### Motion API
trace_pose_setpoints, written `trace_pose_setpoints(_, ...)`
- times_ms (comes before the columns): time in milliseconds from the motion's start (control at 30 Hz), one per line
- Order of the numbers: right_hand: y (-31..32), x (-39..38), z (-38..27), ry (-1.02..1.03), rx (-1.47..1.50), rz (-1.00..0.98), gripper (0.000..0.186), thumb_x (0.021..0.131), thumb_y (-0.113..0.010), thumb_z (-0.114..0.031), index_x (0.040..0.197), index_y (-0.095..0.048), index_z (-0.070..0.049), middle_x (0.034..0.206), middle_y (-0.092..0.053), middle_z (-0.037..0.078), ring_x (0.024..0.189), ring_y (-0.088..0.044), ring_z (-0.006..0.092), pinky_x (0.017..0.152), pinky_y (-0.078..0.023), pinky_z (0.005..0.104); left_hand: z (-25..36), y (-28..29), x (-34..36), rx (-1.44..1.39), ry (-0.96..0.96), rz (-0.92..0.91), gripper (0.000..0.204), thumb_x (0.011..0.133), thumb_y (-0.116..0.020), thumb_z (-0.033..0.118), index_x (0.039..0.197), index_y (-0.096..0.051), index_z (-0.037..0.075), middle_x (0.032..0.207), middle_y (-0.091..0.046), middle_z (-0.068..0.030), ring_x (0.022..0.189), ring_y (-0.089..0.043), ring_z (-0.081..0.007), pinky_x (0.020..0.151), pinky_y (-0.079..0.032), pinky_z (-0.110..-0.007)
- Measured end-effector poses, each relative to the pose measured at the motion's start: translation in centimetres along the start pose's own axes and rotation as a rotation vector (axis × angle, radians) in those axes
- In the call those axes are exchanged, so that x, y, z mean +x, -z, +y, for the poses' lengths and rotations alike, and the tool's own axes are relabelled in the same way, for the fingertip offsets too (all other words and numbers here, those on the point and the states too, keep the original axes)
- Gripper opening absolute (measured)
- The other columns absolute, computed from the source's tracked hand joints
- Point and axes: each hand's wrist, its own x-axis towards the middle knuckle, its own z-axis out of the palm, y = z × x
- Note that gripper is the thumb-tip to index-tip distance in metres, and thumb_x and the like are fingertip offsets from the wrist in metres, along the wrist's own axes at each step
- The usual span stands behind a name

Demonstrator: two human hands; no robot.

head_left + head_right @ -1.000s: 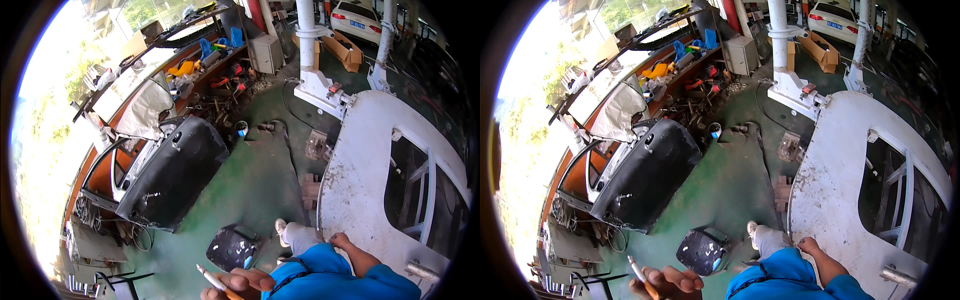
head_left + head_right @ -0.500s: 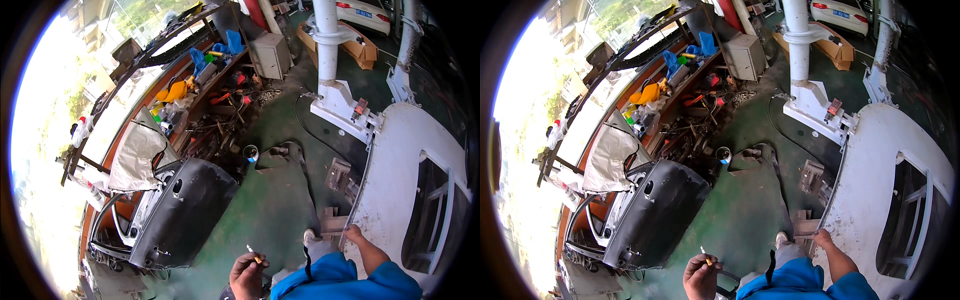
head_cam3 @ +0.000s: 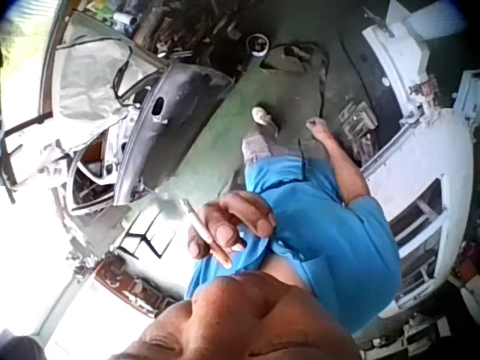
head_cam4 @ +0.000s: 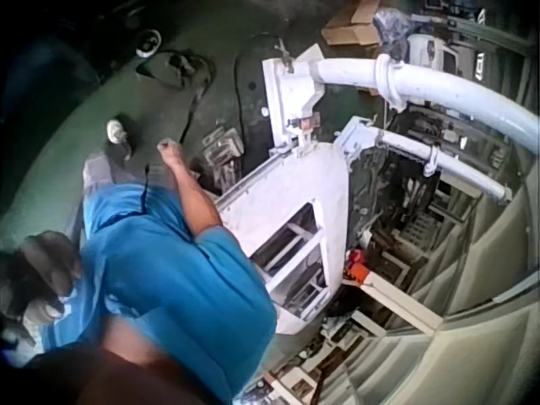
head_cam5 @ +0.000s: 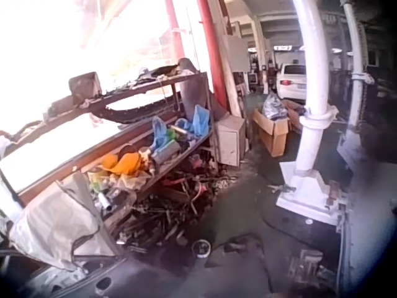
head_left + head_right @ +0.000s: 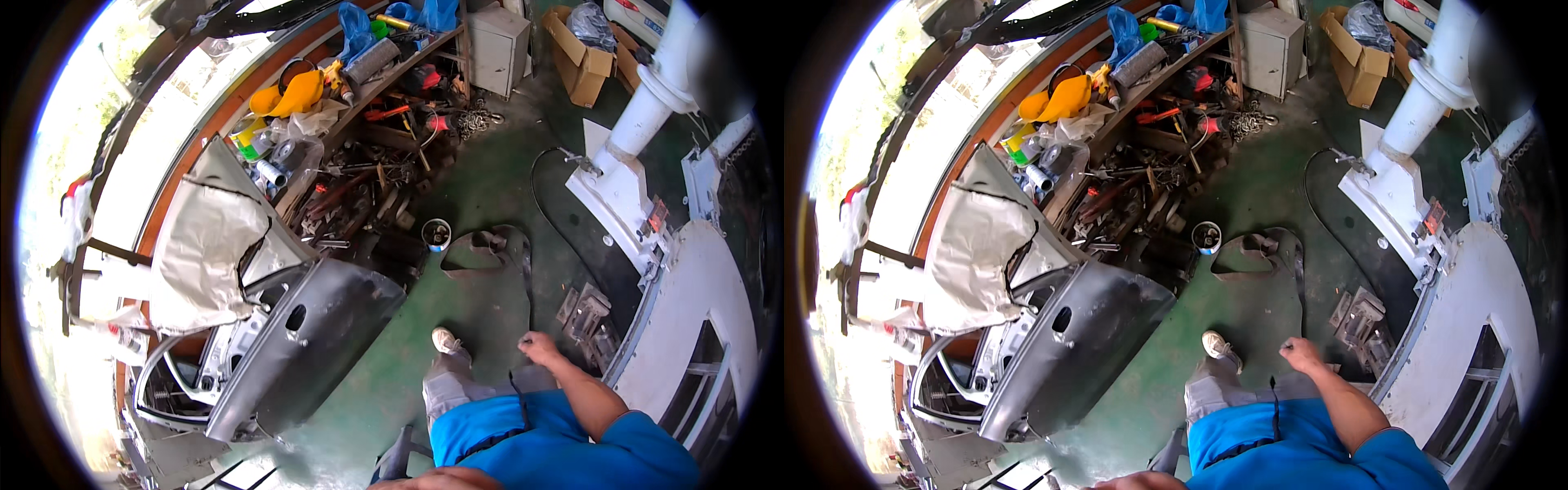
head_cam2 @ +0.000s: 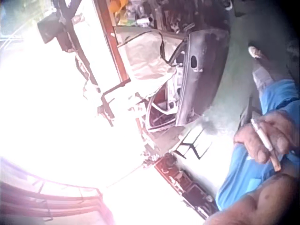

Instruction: The person holds a metal car part, places it on a white car body, and uses a hammer and metal bar to strike and adjust the part. They retrieve additional tools from a pile and continue hammering the part into place on the car body.

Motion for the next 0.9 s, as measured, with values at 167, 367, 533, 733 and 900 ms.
trace_pose_setpoints(167, 2.6, 7.4, -13.9, 0.118, 0.040, -0.047, 0.030, 0.088, -0.069, -0.033, 0.104, -0.075, -0.007, 0.101, -0.075, 0.017, 0.097, -0.071, 0.0353, 0.085, -0.055, 0.0431, -2.1, 6.6, 10.6, -0.011, 0.143, 0.024, 0.041, 0.106, -0.053, 0.035, 0.143, -0.057, 0.019, 0.146, -0.056, -0.0106, 0.108, -0.063, -0.0434, 0.080, -0.054, -0.056)
trace_pose_setpoints(367, 2.3, 19.1, -21.8, 0.173, 0.148, -0.103, 0.030, 0.091, -0.066, -0.031, 0.104, -0.072, -0.005, 0.099, -0.074, 0.016, 0.092, -0.071, 0.0360, 0.080, -0.055, 0.0426, -8.2, 17.8, 17.8, 0.016, 0.249, 0.111, 0.042, 0.106, -0.052, 0.035, 0.146, -0.054, 0.019, 0.146, -0.056, -0.0103, 0.107, -0.063, -0.0455, 0.082, -0.054, -0.057)
trace_pose_setpoints(533, -3.0, 30.1, -26.5, 0.284, 0.206, -0.402, 0.026, 0.091, -0.066, -0.030, 0.100, -0.071, -0.006, 0.094, -0.074, 0.014, 0.089, -0.071, 0.0338, 0.078, -0.055, 0.0426, -15.4, 26.4, 24.4, 0.080, 0.412, 0.224, 0.048, 0.103, -0.056, 0.042, 0.141, -0.058, 0.013, 0.134, -0.063, -0.0138, 0.106, -0.064, -0.0441, 0.085, -0.053, -0.057)
trace_pose_setpoints(733, -1.7, 41.9, -25.9, 0.346, 0.086, -0.392, 0.023, 0.093, -0.061, -0.032, 0.094, -0.069, -0.010, 0.085, -0.072, 0.015, 0.078, -0.070, 0.0337, 0.070, -0.054, 0.0458, -26.0, 38.9, 28.4, 0.195, 0.495, 0.529, 0.056, 0.097, -0.063, 0.032, 0.149, -0.049, 0.014, 0.132, -0.062, -0.0155, 0.100, -0.065, -0.0377, 0.081, -0.051, -0.051)
trace_pose_setpoints(900, -2.2, 49.1, -27.0, 0.026, 0.073, -0.485, 0.024, 0.095, -0.060, -0.029, 0.092, -0.071, -0.008, 0.089, -0.071, 0.014, 0.082, -0.070, 0.0313, 0.073, -0.054, 0.0445, -29.9, 52.5, 21.4, 0.488, 0.747, 1.065, 0.068, 0.091, -0.064, 0.010, 0.152, -0.039, -0.003, 0.125, -0.064, -0.0224, 0.111, -0.064, -0.0340, 0.098, -0.053, -0.050)
